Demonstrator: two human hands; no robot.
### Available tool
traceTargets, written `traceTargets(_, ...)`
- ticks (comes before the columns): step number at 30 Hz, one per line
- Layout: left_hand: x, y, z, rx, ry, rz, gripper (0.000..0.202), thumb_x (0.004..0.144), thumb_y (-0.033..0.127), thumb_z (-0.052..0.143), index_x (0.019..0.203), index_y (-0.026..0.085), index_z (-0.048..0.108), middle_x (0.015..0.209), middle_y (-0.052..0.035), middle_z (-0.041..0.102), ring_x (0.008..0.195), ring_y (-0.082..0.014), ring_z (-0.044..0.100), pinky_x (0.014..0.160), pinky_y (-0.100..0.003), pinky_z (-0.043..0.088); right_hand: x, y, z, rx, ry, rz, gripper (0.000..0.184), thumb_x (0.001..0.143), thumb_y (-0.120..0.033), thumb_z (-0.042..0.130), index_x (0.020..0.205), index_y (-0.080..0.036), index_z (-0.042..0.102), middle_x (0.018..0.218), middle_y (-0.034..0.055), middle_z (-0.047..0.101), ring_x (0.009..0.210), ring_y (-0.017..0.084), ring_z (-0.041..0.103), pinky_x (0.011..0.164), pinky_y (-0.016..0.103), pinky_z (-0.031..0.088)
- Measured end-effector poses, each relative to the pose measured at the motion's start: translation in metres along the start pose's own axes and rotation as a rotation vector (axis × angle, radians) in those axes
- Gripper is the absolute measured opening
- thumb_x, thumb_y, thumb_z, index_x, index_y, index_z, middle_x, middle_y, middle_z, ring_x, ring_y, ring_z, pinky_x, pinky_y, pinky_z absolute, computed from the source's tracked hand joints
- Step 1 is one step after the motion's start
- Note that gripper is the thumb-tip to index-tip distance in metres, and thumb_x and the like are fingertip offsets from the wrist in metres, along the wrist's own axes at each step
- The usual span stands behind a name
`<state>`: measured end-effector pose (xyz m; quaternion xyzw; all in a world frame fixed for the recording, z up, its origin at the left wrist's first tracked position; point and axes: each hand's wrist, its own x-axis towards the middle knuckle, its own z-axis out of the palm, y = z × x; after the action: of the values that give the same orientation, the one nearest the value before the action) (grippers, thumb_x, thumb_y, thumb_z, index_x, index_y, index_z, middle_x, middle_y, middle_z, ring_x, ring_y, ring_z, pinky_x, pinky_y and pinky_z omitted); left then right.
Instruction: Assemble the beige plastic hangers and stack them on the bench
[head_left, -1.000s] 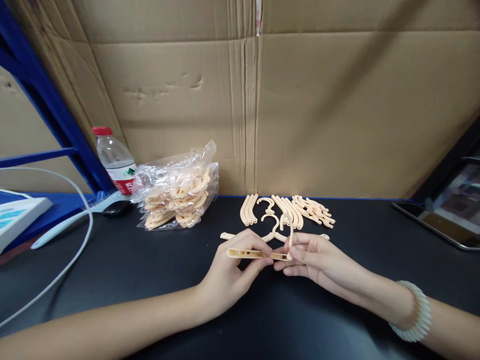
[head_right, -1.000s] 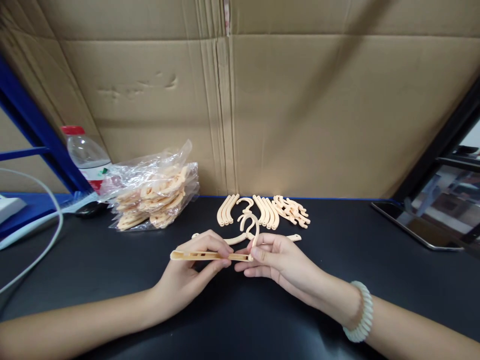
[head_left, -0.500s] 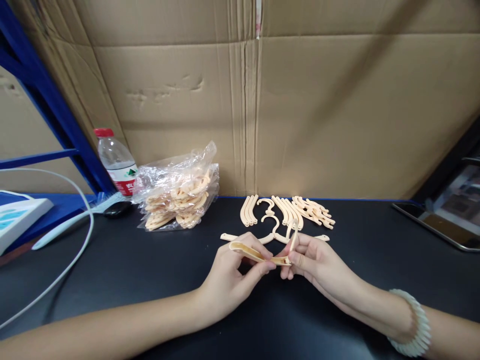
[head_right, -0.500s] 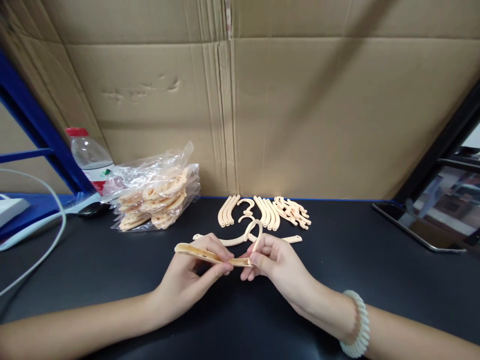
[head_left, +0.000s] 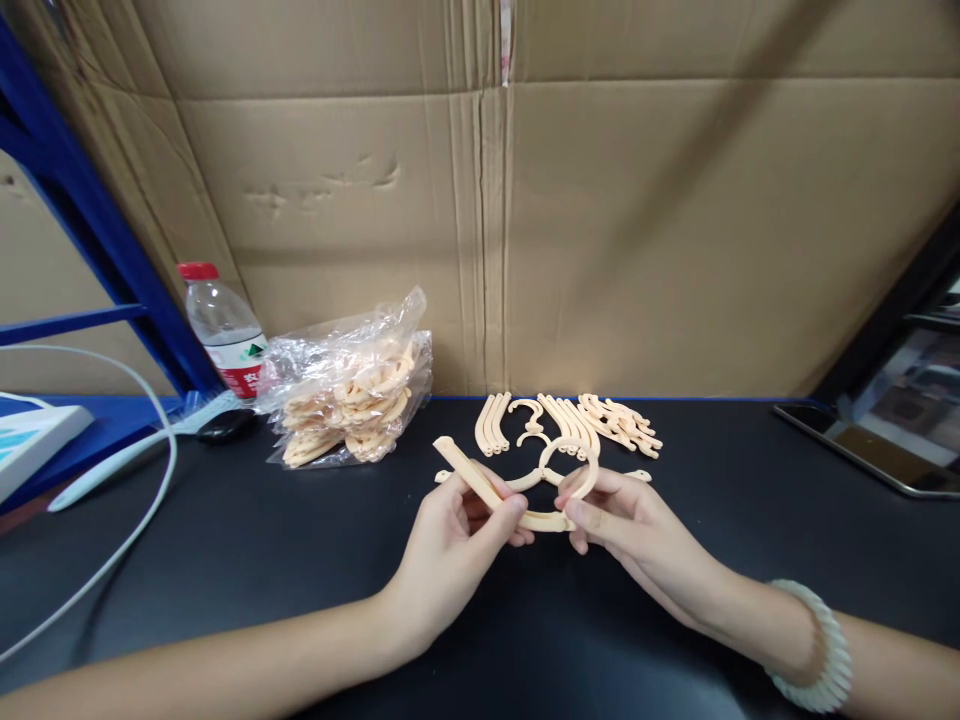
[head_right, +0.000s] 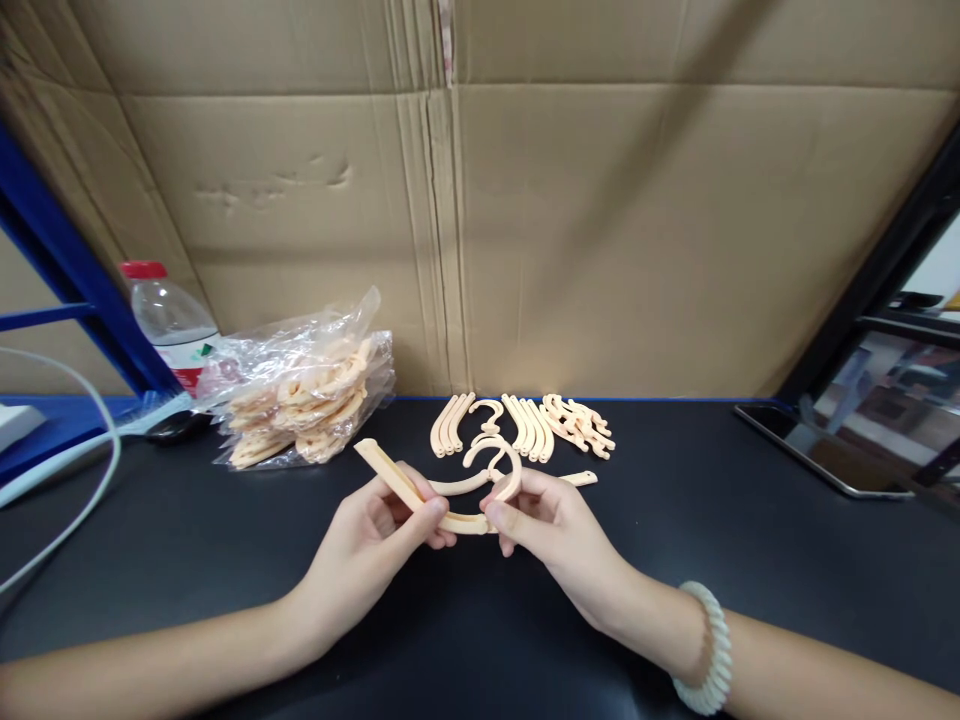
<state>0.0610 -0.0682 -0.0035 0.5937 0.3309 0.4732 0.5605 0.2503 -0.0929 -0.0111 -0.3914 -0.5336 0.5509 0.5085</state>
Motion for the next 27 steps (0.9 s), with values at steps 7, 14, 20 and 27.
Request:
traceTargets(7, 0.001, -0.001, 0.000, -0.029, -0.058, -0.062, 0.028, 0.076, 0.030, 0.075, 0.088, 0.016, 0.053, 0.074, 0.0032, 0.062, 0.063, -0.0113, 0.065, 0.060, -0.023, 0.056, 0.002, 0.000, -0.001, -0.034, -0.014, -0.026, 0.025, 0.080, -0.039, 0.072, 0.082, -0.016, 0.063, 0.064, -0.0021, 0.057, 0.055, 0.009, 0.052, 0.054, 0.023, 0.045)
traceTargets(14, 0.002, -0.005, 0.003, -0.094, -0.177, -0.182, 0.027, 0.072, 0.028, 0.079, 0.086, 0.012, 0.061, 0.071, -0.0016, 0.069, 0.067, -0.0134, 0.067, 0.065, -0.023, 0.054, 0.008, -0.002, -0.005, -0.063, -0.013, -0.030, 0.027, 0.075, -0.037, 0.075, 0.089, -0.016, 0.065, 0.069, 0.0012, 0.064, 0.054, 0.011, 0.057, 0.053, 0.025, 0.048)
traceTargets(20, 0.004, 0.001, 0.004, -0.106, -0.096, -0.215, 0.025, 0.068, 0.030, 0.082, 0.078, 0.011, 0.069, 0.073, -0.0033, 0.071, 0.065, -0.0122, 0.066, 0.065, -0.022, 0.053, 0.045, -0.011, -0.053, -0.631, 0.170, -0.358, 0.021, 0.084, -0.038, 0.063, 0.093, -0.020, 0.068, 0.080, 0.0044, 0.065, 0.069, 0.017, 0.059, 0.064, 0.032, 0.050)
traceTargets(27, 0.002, 0.000, 0.004, -0.023, -0.076, -0.213, 0.026, 0.067, 0.035, 0.080, 0.073, 0.011, 0.072, 0.065, -0.0031, 0.067, 0.053, -0.0092, 0.056, 0.052, -0.020, 0.048, 0.067, 0.001, -0.069, -1.342, -0.062, -0.601, 0.026, 0.090, -0.025, 0.054, 0.114, -0.022, 0.066, 0.112, 0.0124, 0.058, 0.106, 0.028, 0.052, 0.092, 0.047, 0.043)
